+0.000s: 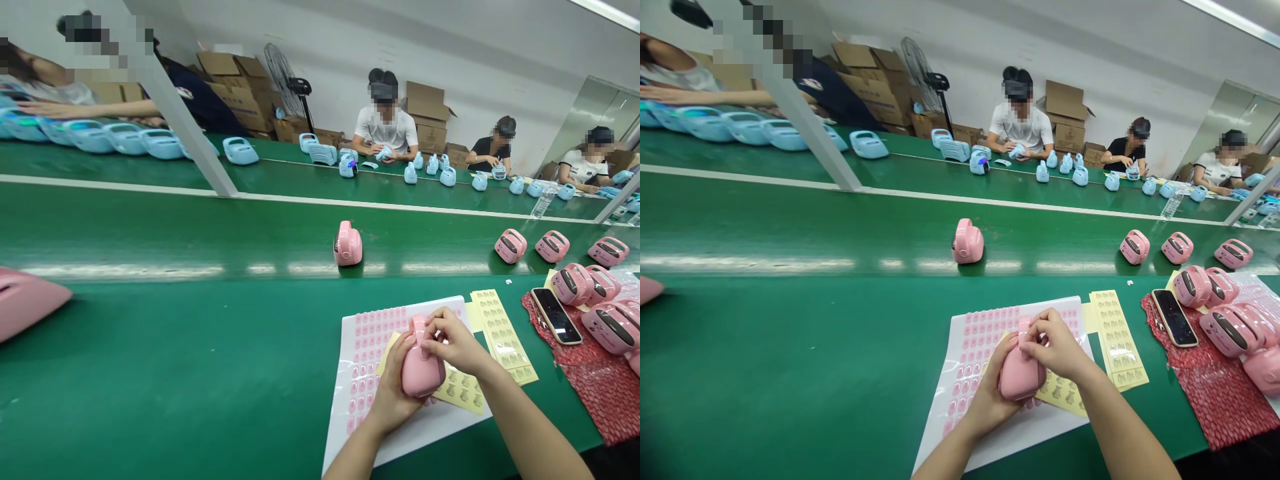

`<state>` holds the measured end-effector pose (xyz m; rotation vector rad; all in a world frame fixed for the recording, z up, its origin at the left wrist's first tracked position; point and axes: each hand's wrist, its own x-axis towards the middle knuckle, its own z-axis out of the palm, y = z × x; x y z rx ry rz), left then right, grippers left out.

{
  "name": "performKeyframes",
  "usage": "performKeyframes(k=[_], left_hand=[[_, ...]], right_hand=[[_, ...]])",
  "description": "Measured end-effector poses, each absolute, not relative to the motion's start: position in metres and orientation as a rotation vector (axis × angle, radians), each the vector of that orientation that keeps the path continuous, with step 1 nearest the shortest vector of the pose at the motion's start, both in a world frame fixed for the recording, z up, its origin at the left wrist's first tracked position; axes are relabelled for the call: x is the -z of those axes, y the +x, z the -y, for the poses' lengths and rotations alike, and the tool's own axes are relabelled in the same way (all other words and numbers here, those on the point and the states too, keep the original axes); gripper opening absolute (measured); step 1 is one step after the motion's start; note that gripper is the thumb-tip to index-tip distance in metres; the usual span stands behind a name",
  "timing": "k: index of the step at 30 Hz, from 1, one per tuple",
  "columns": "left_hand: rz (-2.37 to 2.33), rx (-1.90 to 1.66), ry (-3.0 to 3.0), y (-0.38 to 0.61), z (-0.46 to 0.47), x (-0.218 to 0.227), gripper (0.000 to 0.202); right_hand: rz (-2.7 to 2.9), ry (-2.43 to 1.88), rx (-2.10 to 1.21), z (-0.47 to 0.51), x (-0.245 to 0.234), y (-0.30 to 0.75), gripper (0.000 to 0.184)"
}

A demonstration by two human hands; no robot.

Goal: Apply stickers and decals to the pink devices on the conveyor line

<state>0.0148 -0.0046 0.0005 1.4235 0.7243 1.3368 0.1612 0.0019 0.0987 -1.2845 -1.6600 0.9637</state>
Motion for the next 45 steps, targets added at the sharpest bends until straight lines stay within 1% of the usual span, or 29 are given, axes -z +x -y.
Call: performKeyframes(k=[8,13,14,15,18,20,23,25,27,29,31,32,34,39,41,43,45], left_hand=[[-0.705,-1.36,1.303,0.016,0.004,0.001,0.08],[-0.719,-1.389,1.425,0.016,0.004,0.005,0.083],[-0.718,-1.397,1.456,0.016,0.004,0.005,0.083],[-0.711,-1.405,1.477,0.016,0.004,0.006,0.082],[-0.681,-1.41,1.514,0.017,0.005,0.004,0.078],[-0.667,-1.392,1.529,0.017,0.005,0.002,0.076],[-0.631,-1.373,1.548,0.015,0.008,-0.003,0.074],[-0.603,-1.357,1.525,0.014,0.011,-0.006,0.075],[-0.591,-1.284,1.46,0.013,0.014,-0.01,0.082],[-0.642,-1.192,1.346,0.013,0.016,-0.013,0.09],[-0.743,-1.132,1.209,0.014,0.013,-0.016,0.094],[-0.806,-1.114,1.147,0.015,0.011,-0.018,0.092],[-0.928,-1.047,1.11,0.015,0.004,-0.019,0.08],[-1.123,-0.727,1.559,0.008,-0.01,-0.013,0.048],[-1.155,-0.726,1.729,0.007,-0.013,-0.009,0.036],[-1.148,-0.76,1.84,0.007,-0.014,-0.007,0.031],[-1.14,-0.785,1.879,0.008,-0.014,-0.007,0.028]], right_hand=[[1.66,-1.268,-0.829,0.002,-0.094,0.158,0.006],[1.741,-1.301,-0.74,0.009,-0.094,0.158,0.008],[1.74,-1.315,-0.729,0.01,-0.093,0.158,0.011],[1.732,-1.327,-0.73,0.012,-0.093,0.159,0.018],[1.681,-1.336,-0.809,0.012,-0.09,0.161,0.044],[1.635,-1.336,-0.863,0.007,-0.086,0.164,0.052],[1.478,-1.357,-0.916,-0.006,-0.075,0.171,0.049],[1.38,-1.34,-1.062,-0.015,-0.064,0.176,0.041],[1.359,-1.304,-1.312,-0.022,-0.053,0.179,0.03],[1.358,-1.333,-1.418,-0.03,-0.044,0.18,0.026],[1.31,-1.436,-1.278,-0.042,-0.042,0.183,0.026],[1.269,-1.486,-1.162,-0.051,-0.043,0.186,0.025],[1.195,-1.56,-0.967,-0.074,-0.05,0.196,0.022],[1.069,-1.761,-0.573,-0.144,-0.07,0.226,0.016],[1.051,-1.829,-0.484,-0.166,-0.073,0.235,0.01],[1.025,-1.896,-0.42,-0.181,-0.073,0.243,0.004],[0.987,-1.957,-0.366,-0.189,-0.073,0.251,0.005]])
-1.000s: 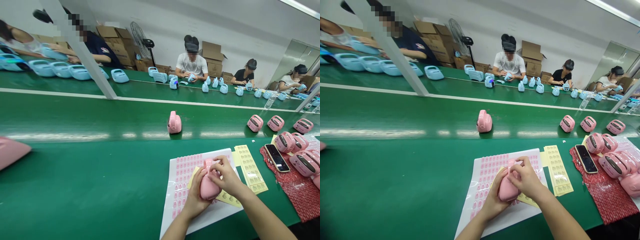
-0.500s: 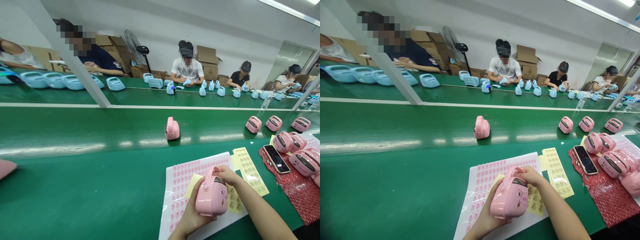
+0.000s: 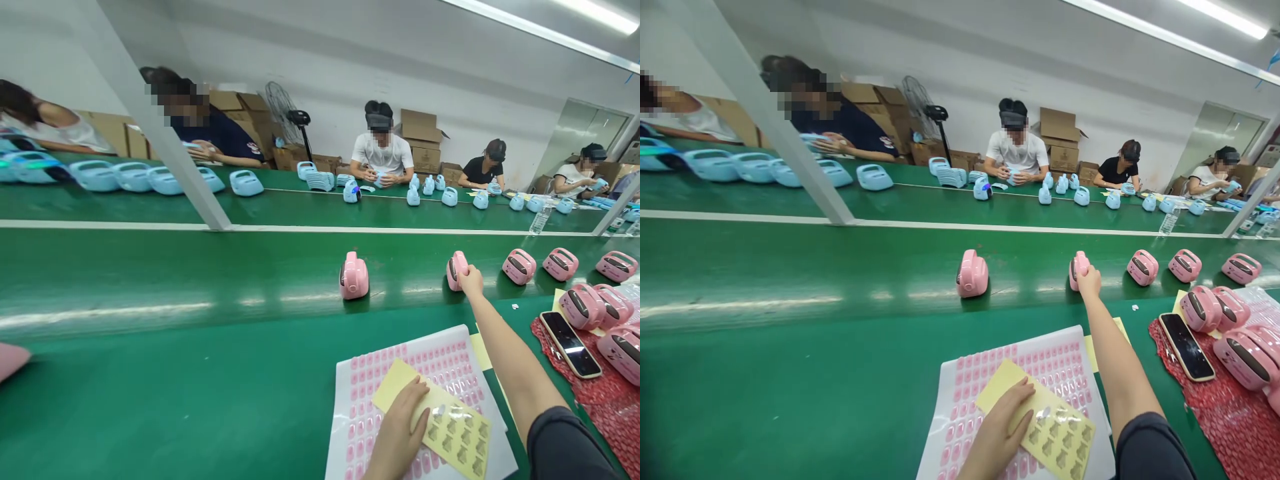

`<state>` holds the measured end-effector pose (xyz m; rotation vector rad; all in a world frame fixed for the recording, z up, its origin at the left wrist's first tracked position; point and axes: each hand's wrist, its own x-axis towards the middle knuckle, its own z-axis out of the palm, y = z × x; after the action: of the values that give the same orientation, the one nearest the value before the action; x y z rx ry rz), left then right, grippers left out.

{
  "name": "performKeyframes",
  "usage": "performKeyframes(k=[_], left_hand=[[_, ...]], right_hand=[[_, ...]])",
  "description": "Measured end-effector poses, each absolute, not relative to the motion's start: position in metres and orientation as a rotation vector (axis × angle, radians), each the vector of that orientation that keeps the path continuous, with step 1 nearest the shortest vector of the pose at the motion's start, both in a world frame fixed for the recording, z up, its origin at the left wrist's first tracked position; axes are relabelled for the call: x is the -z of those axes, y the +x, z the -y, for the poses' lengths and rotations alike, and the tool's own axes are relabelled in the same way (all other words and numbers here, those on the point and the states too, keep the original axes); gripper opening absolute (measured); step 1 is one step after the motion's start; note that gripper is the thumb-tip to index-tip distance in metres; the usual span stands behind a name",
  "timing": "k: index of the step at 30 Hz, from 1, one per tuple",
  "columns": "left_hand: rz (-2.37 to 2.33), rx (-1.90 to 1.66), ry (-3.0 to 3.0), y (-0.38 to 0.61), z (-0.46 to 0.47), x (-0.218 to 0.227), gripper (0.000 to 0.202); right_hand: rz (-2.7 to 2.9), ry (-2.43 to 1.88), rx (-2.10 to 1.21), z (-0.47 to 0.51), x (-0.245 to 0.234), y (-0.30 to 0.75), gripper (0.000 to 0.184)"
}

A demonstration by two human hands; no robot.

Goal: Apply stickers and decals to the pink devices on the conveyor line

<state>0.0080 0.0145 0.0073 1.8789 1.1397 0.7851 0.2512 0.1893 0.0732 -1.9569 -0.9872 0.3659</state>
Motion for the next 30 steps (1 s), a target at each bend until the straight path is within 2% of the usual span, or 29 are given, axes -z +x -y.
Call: performKeyframes(k=[2,5,7,9,13,15,17,22,26,30], left_hand=[[-1.15,-0.813,1.862,0.008,-0.014,-0.008,0.026],[-1.16,-0.847,1.842,0.008,-0.014,-0.01,0.023],[-1.143,-0.846,1.853,0.009,-0.013,-0.011,0.022],[-1.115,-0.825,1.877,0.009,-0.013,-0.012,0.021],[-1.074,-0.783,1.928,0.009,-0.012,-0.01,0.024],[-1.041,-0.774,1.946,0.009,-0.011,-0.009,0.027],[-1.005,-0.747,1.961,0.01,-0.011,-0.009,0.031],[-0.996,-0.663,1.939,0.01,-0.009,-0.009,0.032],[-1.013,-0.768,1.676,0.009,-0.013,-0.002,0.035],[-0.786,-1.105,1.107,0.008,-0.027,0.002,0.065]], right_hand=[[0.949,-2.003,-0.306,-0.193,-0.074,0.257,0.016],[0.913,-2.029,-0.172,-0.196,-0.08,0.248,0.042],[1.007,-1.957,-0.109,-0.2,-0.085,0.221,0.052],[1.29,-1.709,-0.193,-0.208,-0.088,0.179,0.05],[1.388,-1.439,-0.914,-0.229,-0.085,0.085,0.055],[1.382,-1.423,-1.038,-0.237,-0.083,0.052,0.056],[1.385,-1.426,-1.084,-0.242,-0.082,0.036,0.05],[1.35,-1.476,-1.072,-0.236,-0.086,0.043,0.02],[1.334,-1.443,-1.082,-0.203,-0.099,0.071,0.02],[1.294,-1.366,-1.273,-0.148,-0.113,0.108,0.027]])
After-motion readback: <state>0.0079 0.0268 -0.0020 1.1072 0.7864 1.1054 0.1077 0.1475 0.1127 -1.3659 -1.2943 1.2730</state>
